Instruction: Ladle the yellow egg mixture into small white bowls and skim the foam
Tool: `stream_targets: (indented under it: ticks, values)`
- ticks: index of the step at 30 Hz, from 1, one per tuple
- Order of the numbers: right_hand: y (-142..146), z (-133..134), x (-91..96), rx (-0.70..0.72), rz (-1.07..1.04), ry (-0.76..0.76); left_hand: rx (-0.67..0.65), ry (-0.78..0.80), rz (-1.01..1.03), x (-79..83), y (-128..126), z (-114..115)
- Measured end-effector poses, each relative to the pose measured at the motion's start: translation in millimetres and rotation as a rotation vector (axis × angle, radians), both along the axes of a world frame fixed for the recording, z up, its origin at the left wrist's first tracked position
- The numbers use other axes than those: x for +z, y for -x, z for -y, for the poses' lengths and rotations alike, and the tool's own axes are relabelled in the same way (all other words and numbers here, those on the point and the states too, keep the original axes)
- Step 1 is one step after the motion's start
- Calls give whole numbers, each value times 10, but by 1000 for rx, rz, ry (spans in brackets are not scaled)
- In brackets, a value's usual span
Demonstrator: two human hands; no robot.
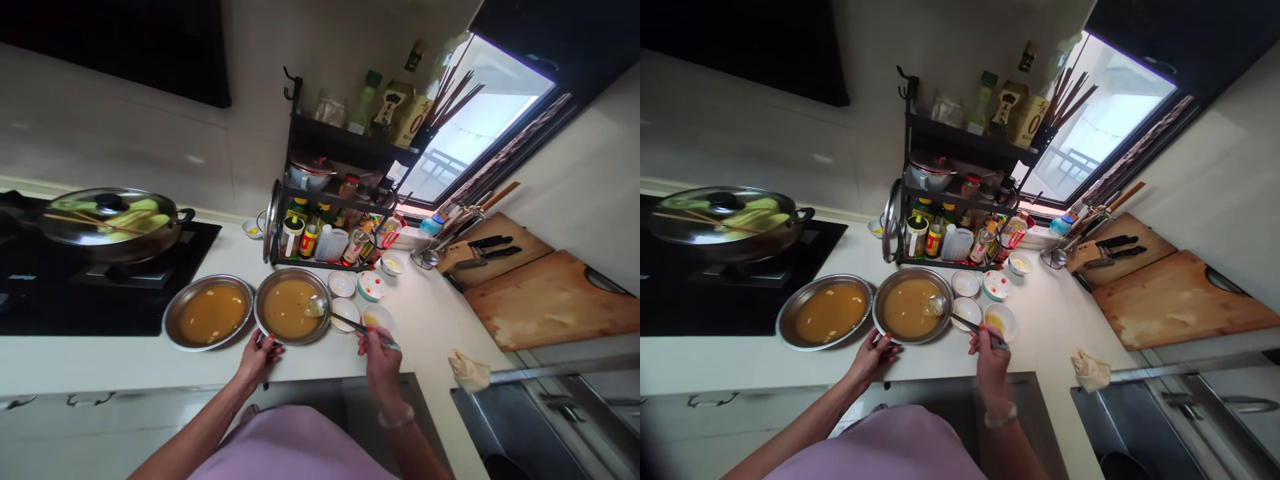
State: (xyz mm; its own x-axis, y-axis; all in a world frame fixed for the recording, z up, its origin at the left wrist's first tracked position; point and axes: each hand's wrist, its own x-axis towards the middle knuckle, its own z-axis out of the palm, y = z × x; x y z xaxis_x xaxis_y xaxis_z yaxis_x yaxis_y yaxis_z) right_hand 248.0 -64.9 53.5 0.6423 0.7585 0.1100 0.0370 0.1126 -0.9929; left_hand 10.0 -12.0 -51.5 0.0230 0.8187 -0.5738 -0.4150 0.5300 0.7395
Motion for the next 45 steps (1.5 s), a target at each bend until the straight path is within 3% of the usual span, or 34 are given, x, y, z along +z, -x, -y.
stream_targets:
  ticks: [4, 8, 10, 13, 17, 21, 25, 30, 33, 38, 41, 45]
  values:
    - [97, -8, -160, 199, 262, -70, 8, 28, -8, 4, 6, 3]
    - [-60, 66, -176, 340, 431, -160, 57, 32, -42, 40, -7, 42]
    - [-233, 117, -96, 299, 440, -187, 104, 30, -55, 57, -46, 102]
    - [-599, 236, 55, 116, 409, -148, 134, 30, -41, 58, -185, 265]
    - [-1178, 473, 77, -61, 386, -27, 36, 79, 4, 35, -564, 532]
    - [-1626, 655, -175, -28, 341, 33, -181, 103, 86, 59, -1160, 640]
    - [-1860, 685, -458, 92, 364, -22, -323, 93, 124, 127, -1903, 490]
    - [-2007, 670, -543, 249, 480, -74, -260, 59, 129, 195, -2646, 204]
    - [-2065, 688, -472, 334, 581, -76, -232, 14, 152, 191, -2833, 126]
    - [-2129, 734, -373, 370, 691, -131, -202, -33, 132, 124, -2924, 161]
    - [-2145, 770, -389, 348, 609, -121, -169, -86, 103, 98, -2974, 217]
    - [-2131, 780, -459, 224, 331, -22, -124, -94, 75, 94, -3030, 256]
